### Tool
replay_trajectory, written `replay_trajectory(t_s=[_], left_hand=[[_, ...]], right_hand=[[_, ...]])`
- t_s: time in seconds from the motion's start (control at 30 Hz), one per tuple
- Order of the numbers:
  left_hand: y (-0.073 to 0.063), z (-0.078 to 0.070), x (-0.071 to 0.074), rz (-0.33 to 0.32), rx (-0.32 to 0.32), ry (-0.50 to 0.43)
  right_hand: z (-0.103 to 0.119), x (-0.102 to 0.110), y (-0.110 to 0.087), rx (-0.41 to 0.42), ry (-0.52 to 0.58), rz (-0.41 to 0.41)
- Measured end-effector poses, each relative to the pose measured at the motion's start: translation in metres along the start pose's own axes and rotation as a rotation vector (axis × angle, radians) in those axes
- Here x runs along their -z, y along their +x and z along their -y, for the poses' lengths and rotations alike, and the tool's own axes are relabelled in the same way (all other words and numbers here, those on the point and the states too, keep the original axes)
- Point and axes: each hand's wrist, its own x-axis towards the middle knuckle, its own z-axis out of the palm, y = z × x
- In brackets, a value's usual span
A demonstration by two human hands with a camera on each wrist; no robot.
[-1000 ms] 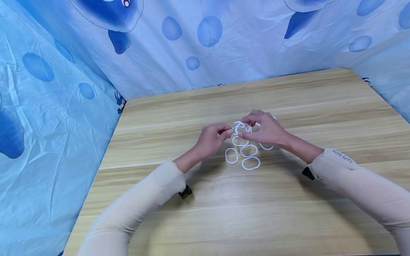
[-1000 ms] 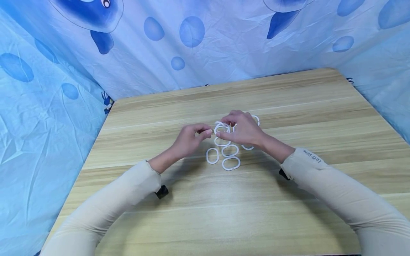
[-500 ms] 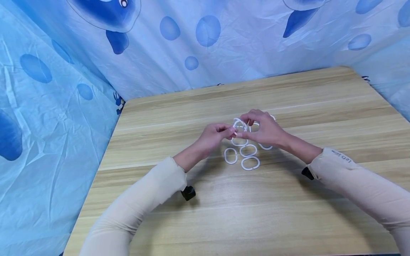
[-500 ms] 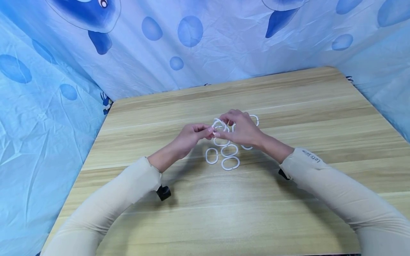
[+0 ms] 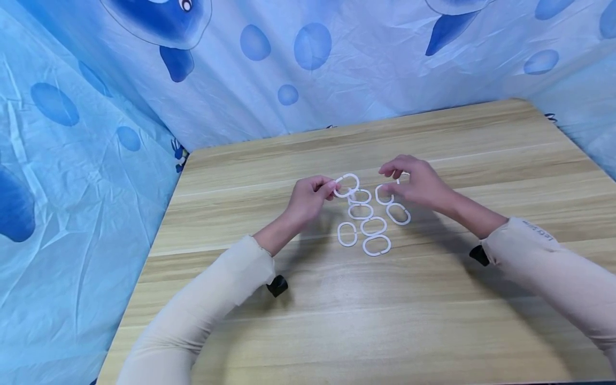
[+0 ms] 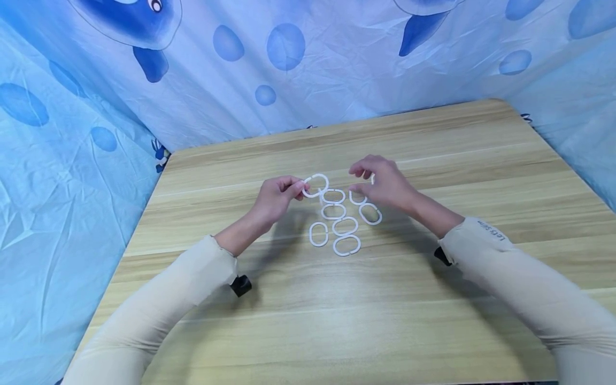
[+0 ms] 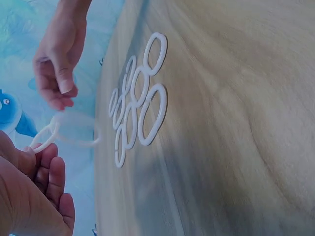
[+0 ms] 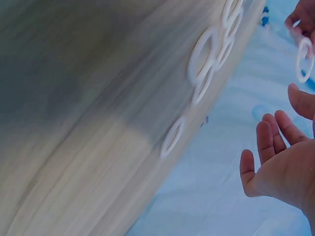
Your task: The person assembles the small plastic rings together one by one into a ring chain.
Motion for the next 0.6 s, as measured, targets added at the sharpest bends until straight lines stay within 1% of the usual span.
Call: replay_trajectory(t_s=[0.1,0.2,0.33,0.43,0.6], left_hand=[[0.000,-0.001,0.002,-0.012,-0.005,-0.009],[0.001,-0.001,0.004,-0.017,0.005,-0.018],[0.001,0.000,0.006,-0.016,0.020,-0.028],[0.001,0.001,0.008,-0.014,0.019,-0.033],[0.002,0.002,0.010,-0.010,0.007,-0.027]], right_hand=[[-0.009,0.009,-0.002,0.000,-0.052,-0.007],[-0.019,0.014,-0.002,0.015,-0.102,0.009],[-0.029,0.020,-0.002,-0.034,-0.168,0.064],[-0.034,0.024,-0.001,-0.072,-0.210,0.113],[-0.041,0.027,-0.001,-0.083,-0.262,0.159]])
